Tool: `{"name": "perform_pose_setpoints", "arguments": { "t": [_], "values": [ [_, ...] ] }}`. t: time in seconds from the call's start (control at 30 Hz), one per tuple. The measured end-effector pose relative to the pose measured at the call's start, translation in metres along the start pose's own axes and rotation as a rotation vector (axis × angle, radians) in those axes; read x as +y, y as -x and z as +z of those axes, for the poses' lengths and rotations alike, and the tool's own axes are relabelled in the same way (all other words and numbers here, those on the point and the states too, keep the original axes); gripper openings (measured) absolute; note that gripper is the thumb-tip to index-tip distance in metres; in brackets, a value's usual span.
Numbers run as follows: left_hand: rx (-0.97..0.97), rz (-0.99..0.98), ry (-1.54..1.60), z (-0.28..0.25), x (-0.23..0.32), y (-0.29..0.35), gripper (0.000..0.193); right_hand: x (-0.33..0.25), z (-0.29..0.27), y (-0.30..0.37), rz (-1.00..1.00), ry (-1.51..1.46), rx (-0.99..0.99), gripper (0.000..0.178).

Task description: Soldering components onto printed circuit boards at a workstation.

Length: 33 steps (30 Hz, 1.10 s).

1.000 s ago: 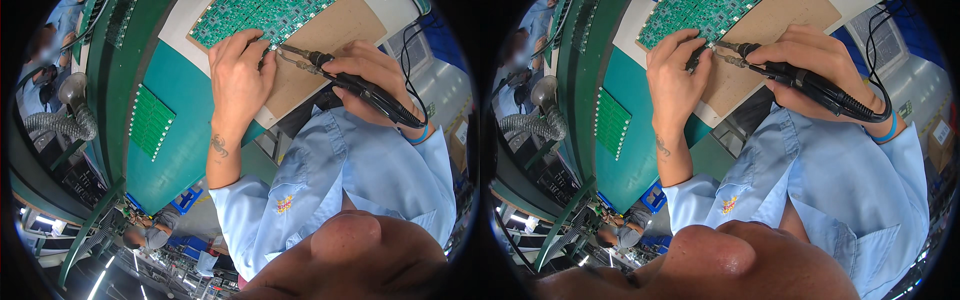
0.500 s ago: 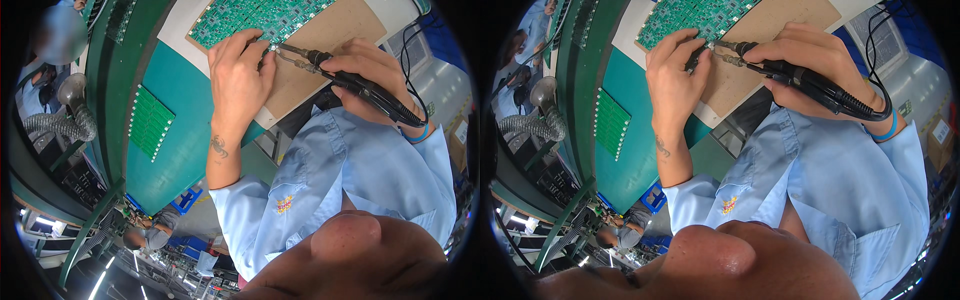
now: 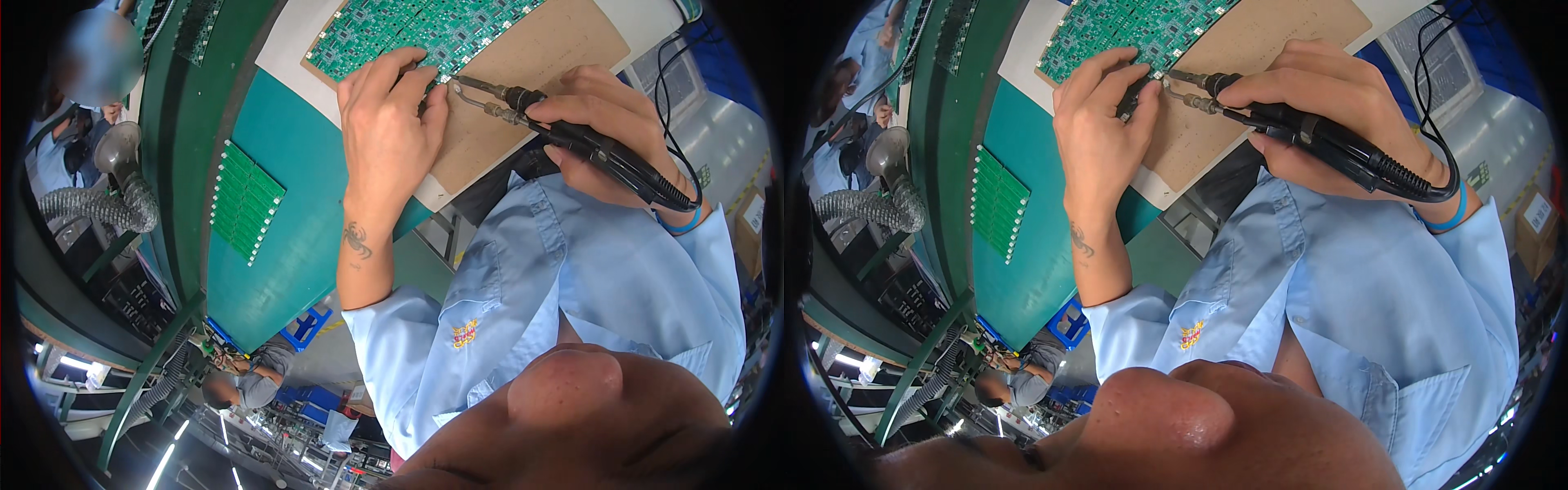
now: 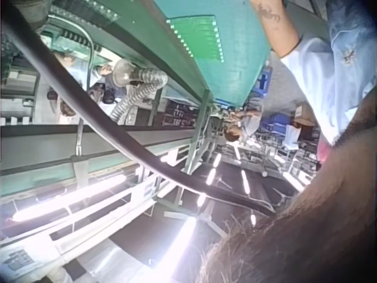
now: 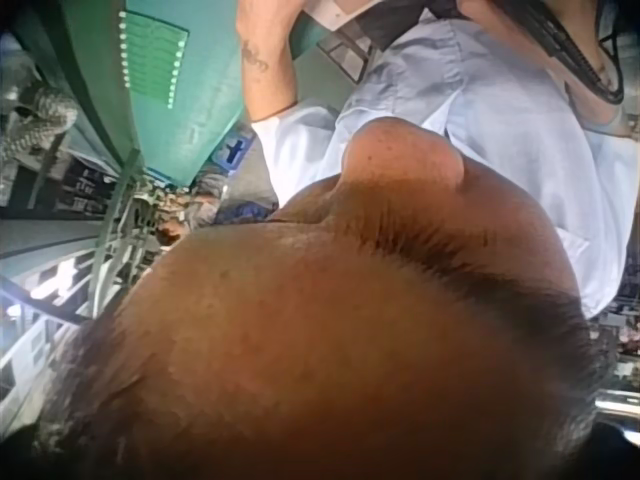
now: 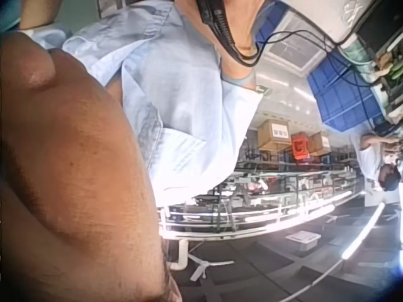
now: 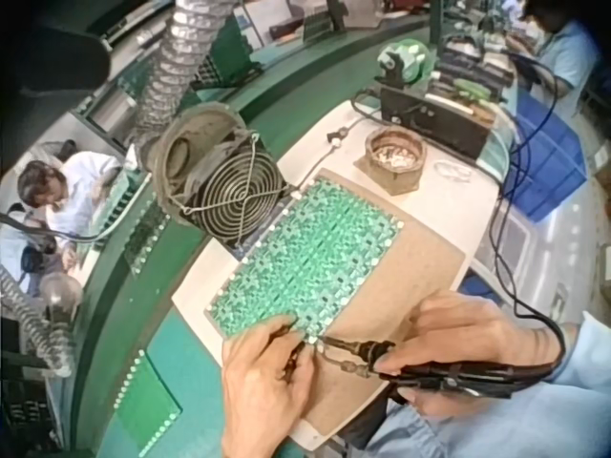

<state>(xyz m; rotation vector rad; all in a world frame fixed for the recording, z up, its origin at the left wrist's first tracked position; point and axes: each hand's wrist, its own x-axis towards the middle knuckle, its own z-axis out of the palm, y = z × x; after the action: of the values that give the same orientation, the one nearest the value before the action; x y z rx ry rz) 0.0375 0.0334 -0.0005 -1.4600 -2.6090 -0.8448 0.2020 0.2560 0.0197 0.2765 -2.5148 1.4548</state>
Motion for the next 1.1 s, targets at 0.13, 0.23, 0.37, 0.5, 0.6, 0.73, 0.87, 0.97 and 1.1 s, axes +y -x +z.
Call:
{"name": "perform_pose_setpoints", "arguments": {
  "t": [0.13, 0.23, 0.37, 0.5, 0.6, 0.73, 0.87, 0.97, 1.1],
  "values": [
    [-0.005, 0.002, -0.006, 0.000, 0.000, -0.002, 0.016, 0.001, -0.003, 0.000, -0.011, 0.013, 0.005, 0.041],
    [-0.004, -0.003, 0.008, 0.000, 0.001, -0.003, 0.016, 0.000, -0.006, -0.002, -0.052, 0.014, 0.076, 0.045],
    [0.010, 0.008, 0.016, -0.004, 0.003, -0.001, 0.017, 0.005, -0.023, -0.001, -0.039, 0.061, 0.131, 0.047],
    [-0.024, -0.017, 0.001, -0.004, 0.007, -0.003, 0.017, 0.040, -0.029, -0.006, 0.077, 0.019, 0.593, 0.043],
    [-0.023, -0.022, -0.015, -0.004, 0.006, -0.001, 0.016, 0.060, -0.049, -0.014, 0.196, 0.389, 0.698, 0.042],
    [-0.031, -0.034, -0.007, -0.005, 0.006, -0.001, 0.016, 0.092, -0.055, 0.002, 0.286, 0.106, 0.694, 0.041],
    [-0.037, -0.037, -0.008, -0.003, 0.005, -0.004, 0.017, 0.059, -0.029, -0.001, 0.251, -0.068, 0.786, 0.039],
    [-0.043, -0.049, -0.027, -0.004, 0.001, -0.001, 0.018, 0.018, -0.020, -0.006, 0.010, -0.020, 0.384, 0.046],
    [-0.013, -0.018, 0.010, -0.002, -0.001, -0.001, 0.016, -0.004, -0.010, -0.003, -0.073, 0.007, 0.086, 0.048]
  ]
}}
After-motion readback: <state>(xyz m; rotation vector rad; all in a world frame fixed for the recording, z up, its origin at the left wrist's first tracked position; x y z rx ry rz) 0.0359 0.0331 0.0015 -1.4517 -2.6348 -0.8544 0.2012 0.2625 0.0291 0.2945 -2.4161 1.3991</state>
